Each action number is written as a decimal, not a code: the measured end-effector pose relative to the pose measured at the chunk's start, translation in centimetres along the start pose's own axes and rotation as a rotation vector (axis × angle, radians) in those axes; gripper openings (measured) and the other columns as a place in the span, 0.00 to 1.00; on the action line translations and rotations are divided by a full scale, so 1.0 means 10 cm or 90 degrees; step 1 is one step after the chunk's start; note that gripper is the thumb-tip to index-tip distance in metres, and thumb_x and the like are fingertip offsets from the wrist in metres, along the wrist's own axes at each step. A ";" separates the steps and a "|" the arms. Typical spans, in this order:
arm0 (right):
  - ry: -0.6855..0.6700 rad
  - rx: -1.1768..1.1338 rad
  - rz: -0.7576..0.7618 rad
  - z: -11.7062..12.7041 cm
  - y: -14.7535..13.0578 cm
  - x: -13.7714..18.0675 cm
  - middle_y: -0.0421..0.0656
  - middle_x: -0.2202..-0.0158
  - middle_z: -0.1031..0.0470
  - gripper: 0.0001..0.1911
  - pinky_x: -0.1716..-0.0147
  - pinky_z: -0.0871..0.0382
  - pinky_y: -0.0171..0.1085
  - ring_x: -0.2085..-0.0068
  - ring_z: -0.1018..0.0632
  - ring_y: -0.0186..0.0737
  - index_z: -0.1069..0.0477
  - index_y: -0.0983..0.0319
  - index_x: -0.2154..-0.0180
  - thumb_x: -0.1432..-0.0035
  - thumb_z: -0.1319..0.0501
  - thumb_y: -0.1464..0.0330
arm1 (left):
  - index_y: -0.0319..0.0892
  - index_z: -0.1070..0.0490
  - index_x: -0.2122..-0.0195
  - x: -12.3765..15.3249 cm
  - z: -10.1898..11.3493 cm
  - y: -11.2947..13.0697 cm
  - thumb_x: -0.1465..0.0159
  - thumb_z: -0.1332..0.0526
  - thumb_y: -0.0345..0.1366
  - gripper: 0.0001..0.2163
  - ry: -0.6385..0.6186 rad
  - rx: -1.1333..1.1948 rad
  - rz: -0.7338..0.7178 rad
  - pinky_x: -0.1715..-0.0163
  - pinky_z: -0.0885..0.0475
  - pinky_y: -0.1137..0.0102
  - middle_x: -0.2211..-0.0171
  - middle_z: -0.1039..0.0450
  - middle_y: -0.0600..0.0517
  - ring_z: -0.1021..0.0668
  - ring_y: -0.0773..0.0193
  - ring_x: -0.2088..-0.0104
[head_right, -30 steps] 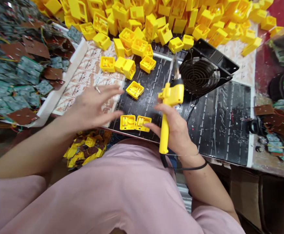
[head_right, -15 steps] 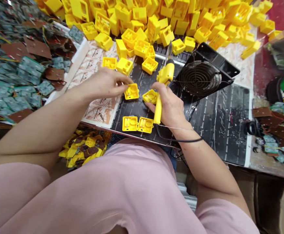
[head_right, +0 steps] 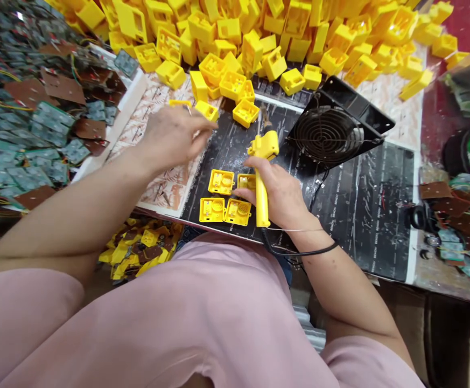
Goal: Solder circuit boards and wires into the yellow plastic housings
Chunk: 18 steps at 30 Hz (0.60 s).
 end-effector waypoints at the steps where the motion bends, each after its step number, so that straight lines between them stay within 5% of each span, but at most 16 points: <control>1: 0.014 0.001 -0.016 0.03 0.01 0.02 0.45 0.50 0.13 0.26 0.58 0.17 0.41 0.54 0.11 0.50 0.27 0.53 0.38 0.28 0.29 0.48 | 0.56 0.15 0.37 -0.12 0.00 -0.11 0.26 0.45 0.50 0.23 0.033 0.007 -0.007 0.34 0.28 0.36 0.43 0.13 0.48 0.21 0.36 0.35; 5: 0.024 0.028 -0.056 0.04 0.02 0.06 0.45 0.47 0.13 0.21 0.60 0.16 0.40 0.55 0.10 0.47 0.28 0.53 0.38 0.23 0.36 0.49 | 0.64 0.18 0.35 -0.49 -0.19 -0.33 0.38 0.34 0.56 0.28 0.019 0.042 -0.062 0.29 0.37 0.24 0.41 0.15 0.50 0.27 0.27 0.33; 8: 0.021 0.049 -0.048 0.05 -0.01 0.10 0.45 0.49 0.13 0.21 0.61 0.16 0.42 0.56 0.11 0.48 0.27 0.53 0.38 0.22 0.37 0.49 | 0.63 0.18 0.36 -0.42 -0.09 -0.27 0.38 0.32 0.59 0.29 0.032 0.125 -0.056 0.29 0.32 0.29 0.43 0.15 0.48 0.24 0.30 0.35; 14: 0.023 0.055 -0.036 0.12 -0.03 0.15 0.46 0.49 0.13 0.22 0.57 0.16 0.42 0.53 0.11 0.49 0.26 0.54 0.38 0.22 0.38 0.49 | 0.48 0.35 0.21 0.45 -0.05 -0.12 0.27 0.41 0.65 0.40 -0.088 0.360 -0.005 0.44 0.16 0.53 0.35 0.22 0.40 0.15 0.49 0.43; 18: 0.017 0.042 -0.007 0.08 -0.04 0.15 0.46 0.47 0.13 0.20 0.56 0.16 0.42 0.54 0.11 0.47 0.27 0.54 0.38 0.21 0.39 0.51 | 0.45 0.27 0.28 1.00 -0.11 -0.19 0.25 0.43 0.63 0.35 -0.134 0.216 -0.032 0.36 0.20 0.51 0.36 0.20 0.40 0.16 0.44 0.39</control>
Point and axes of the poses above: each hand's wrist, its own x-axis away from the middle knuckle, its own z-axis out of the back of the hand, y = z × x, the point moved 10 cm from there along -x, towards the middle knuckle
